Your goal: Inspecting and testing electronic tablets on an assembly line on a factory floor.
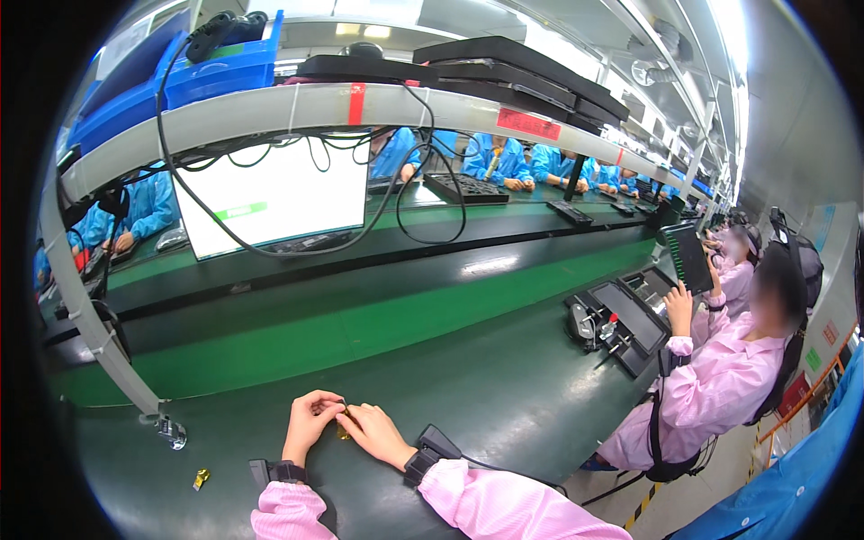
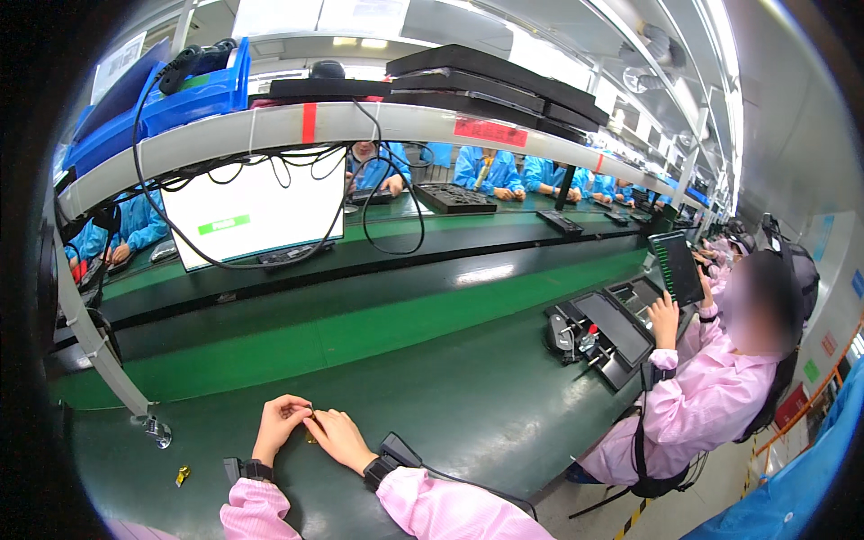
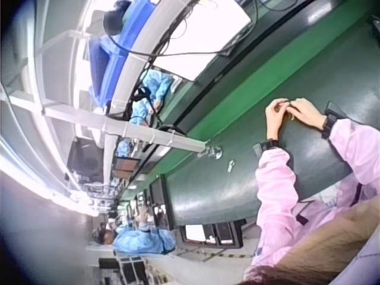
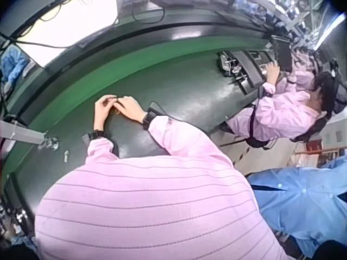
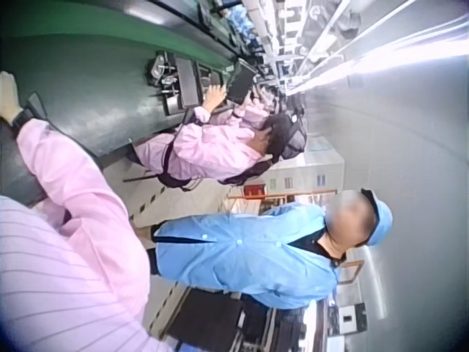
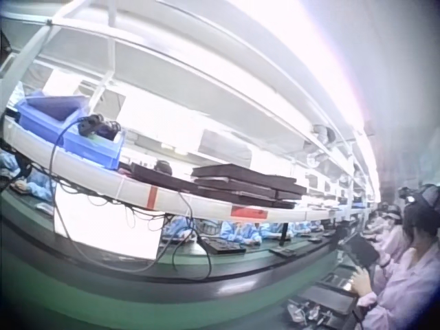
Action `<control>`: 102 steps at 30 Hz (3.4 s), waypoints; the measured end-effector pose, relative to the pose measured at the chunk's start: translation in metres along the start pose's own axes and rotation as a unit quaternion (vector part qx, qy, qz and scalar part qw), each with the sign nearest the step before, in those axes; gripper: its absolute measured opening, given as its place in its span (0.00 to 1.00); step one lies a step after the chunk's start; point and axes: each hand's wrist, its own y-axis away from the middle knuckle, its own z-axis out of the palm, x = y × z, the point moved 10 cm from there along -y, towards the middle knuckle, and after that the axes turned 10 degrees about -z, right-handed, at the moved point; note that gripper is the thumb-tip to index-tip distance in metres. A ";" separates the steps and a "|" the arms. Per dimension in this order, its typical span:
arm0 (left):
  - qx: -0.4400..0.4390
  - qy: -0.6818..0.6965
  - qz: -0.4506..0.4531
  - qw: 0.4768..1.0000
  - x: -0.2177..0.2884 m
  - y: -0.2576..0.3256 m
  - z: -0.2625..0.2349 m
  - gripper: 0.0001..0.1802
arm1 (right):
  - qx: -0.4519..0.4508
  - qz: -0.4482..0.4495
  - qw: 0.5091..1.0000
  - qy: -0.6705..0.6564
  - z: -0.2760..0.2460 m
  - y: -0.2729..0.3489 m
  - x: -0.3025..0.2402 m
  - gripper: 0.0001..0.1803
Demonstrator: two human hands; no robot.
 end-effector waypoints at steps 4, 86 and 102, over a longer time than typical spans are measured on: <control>-0.005 0.018 -0.002 1.000 0.001 0.004 -0.001 0.09 | 0.016 -0.019 1.000 -0.012 0.000 0.001 -0.004 0.13; 0.003 0.018 -0.005 1.000 0.001 0.001 0.000 0.08 | 0.030 -0.023 0.999 -0.020 0.004 0.002 0.002 0.14; 0.008 0.010 0.003 1.000 0.002 0.002 -0.002 0.08 | 0.020 -0.021 0.999 -0.019 0.008 0.002 0.004 0.14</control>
